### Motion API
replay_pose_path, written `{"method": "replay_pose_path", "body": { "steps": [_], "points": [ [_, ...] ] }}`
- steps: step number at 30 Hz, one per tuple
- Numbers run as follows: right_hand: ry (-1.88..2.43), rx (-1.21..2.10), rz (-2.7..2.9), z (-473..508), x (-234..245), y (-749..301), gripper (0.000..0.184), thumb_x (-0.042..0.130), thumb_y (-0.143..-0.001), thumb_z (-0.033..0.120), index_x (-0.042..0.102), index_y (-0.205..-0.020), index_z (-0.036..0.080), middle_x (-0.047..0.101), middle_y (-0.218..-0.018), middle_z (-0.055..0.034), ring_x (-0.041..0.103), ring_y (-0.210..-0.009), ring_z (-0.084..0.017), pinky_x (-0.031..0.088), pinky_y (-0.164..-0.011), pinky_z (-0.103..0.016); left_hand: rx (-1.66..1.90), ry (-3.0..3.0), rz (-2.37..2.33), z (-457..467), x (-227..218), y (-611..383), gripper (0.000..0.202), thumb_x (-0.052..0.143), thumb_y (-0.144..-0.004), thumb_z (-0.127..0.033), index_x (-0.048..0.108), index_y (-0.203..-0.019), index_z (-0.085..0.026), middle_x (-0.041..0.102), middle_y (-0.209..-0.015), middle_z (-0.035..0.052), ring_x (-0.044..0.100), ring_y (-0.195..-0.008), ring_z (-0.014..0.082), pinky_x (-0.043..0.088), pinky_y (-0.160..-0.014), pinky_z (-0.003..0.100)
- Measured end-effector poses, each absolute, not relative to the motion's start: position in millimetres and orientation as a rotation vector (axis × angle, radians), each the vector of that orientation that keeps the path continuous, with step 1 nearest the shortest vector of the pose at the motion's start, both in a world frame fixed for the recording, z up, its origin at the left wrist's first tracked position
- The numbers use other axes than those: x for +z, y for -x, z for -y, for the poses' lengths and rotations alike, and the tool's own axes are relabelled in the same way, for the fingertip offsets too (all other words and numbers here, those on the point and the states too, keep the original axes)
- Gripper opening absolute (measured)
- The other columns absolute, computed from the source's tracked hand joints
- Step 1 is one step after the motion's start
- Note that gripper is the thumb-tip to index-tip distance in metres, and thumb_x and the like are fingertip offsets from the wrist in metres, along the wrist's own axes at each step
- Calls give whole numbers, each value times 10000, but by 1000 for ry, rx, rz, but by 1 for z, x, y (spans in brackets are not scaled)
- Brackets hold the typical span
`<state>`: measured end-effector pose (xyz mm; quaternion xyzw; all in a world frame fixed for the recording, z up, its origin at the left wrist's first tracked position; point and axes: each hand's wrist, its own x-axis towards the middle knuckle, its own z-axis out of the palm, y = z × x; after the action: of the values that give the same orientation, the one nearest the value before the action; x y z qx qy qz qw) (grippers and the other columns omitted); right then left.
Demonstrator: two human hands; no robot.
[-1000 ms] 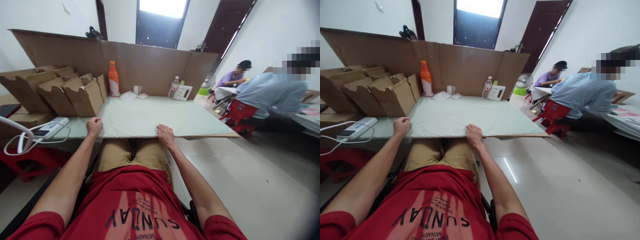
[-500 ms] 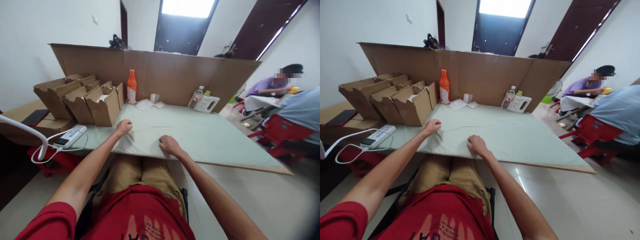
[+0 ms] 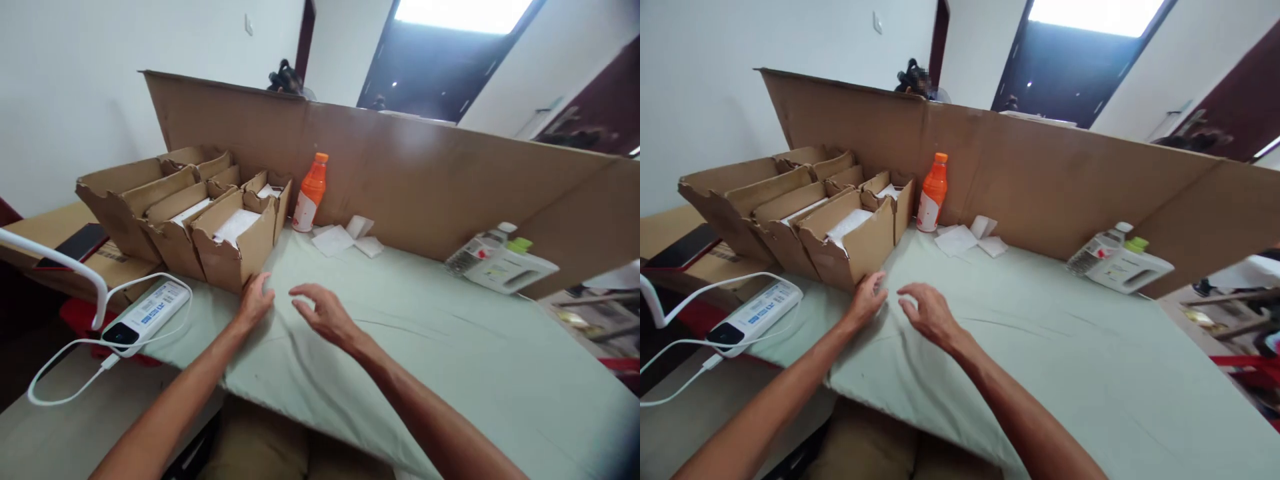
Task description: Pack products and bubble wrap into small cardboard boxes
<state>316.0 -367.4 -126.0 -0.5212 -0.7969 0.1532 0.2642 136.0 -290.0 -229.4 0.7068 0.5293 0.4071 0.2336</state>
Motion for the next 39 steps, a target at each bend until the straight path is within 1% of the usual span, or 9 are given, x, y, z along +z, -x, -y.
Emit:
{"method": "replay_pose_path", "body": {
  "steps": [7, 10, 14, 20, 24, 28, 31, 34, 39],
  "points": [
    [1438, -143, 2446, 212, -4, -237, 252, 540, -926, 212, 708, -1110, 176, 732, -1165, -98, 653, -1097, -241, 475, -943, -349, 1243, -1875, -1484, 305, -244, -156, 525, 556, -742, -102, 595, -1266, -105, 583, -1332, 189, 537, -1291, 308, 412, -1151, 487],
    [1692, -115, 2746, 165, 1, -197, 280, 663, -851, 278, 713, -1094, 146, 727, -1174, -153, 663, -1109, -289, 499, -892, -346, 1239, -1866, -1502, 304, -245, -158, 500, 535, -743, -93, 614, -1237, -98, 564, -1354, 205, 528, -1307, 328, 410, -1150, 517],
    [1757, -19, 2798, 135, -16, -174, 296, 796, -673, 187, 746, -961, 137, 759, -1054, -152, 703, -1012, -288, 516, -800, -295, 1226, -1864, -1501, 304, -246, -159, 494, 513, -753, -89, 621, -1234, -115, 557, -1373, 205, 534, -1308, 328, 415, -1147, 535],
    [1577, -38, 2510, 139, 7, -235, 239, 545, -923, 303, 683, -1027, 138, 715, -1018, -72, 658, -929, -194, 462, -737, -252, 1144, -1874, -1402, 311, -244, -157, 438, 517, -787, -131, 665, -1195, -186, 561, -1393, 200, 528, -1324, 332, 429, -1140, 546],
    [1489, 203, 1960, 142, 25, -340, 230, 606, -861, 371, 656, -886, 148, 631, -768, -25, 562, -666, -154, 420, -590, -266, 1252, -1947, -1252, 324, -207, -149, 353, 512, -839, -165, 701, -1122, -258, 612, -1349, 145, 600, -1249, 284, 522, -1054, 469],
    [1751, 87, 1748, 145, 18, -433, 198, 694, -792, 390, 653, -762, 199, 614, -667, -49, 594, -704, -223, 467, -657, -348, 1593, -2079, -1187, 327, -125, -124, 268, 532, -895, -203, 705, -1087, -274, 662, -1277, 87, 651, -1166, 235, 540, -1016, 379],
    [1895, -90, 1711, 145, 6, -452, 190, 734, -764, 313, 707, -889, 173, 697, -856, -125, 654, -886, -326, 494, -778, -444, 1794, -2100, -1304, 311, -65, -95, 224, 538, -901, -232, 699, -1055, -264, 690, -1199, 46, 646, -1157, 222, 495, -1064, 373],
    [1811, -99, 1870, 140, -1, -422, 233, 684, -819, 273, 730, -1025, 174, 722, -1059, -126, 664, -997, -318, 505, -870, -433, 1818, -2012, -1572, 279, -29, -66, 235, 506, -896, -302, 702, -1004, -227, 713, -1142, 24, 659, -1088, 205, 511, -1008, 345],
    [1589, -54, 2258, 113, 0, -326, 359, 595, -889, 241, 680, -1236, 197, 677, -1281, -74, 626, -1160, -232, 462, -1002, -331, 1062, -2021, -1857, 201, -25, -25, 376, 485, -785, -310, 727, -1045, -184, 753, -1022, 49, 678, -934, 228, 526, -874, 314]
  ]
}}
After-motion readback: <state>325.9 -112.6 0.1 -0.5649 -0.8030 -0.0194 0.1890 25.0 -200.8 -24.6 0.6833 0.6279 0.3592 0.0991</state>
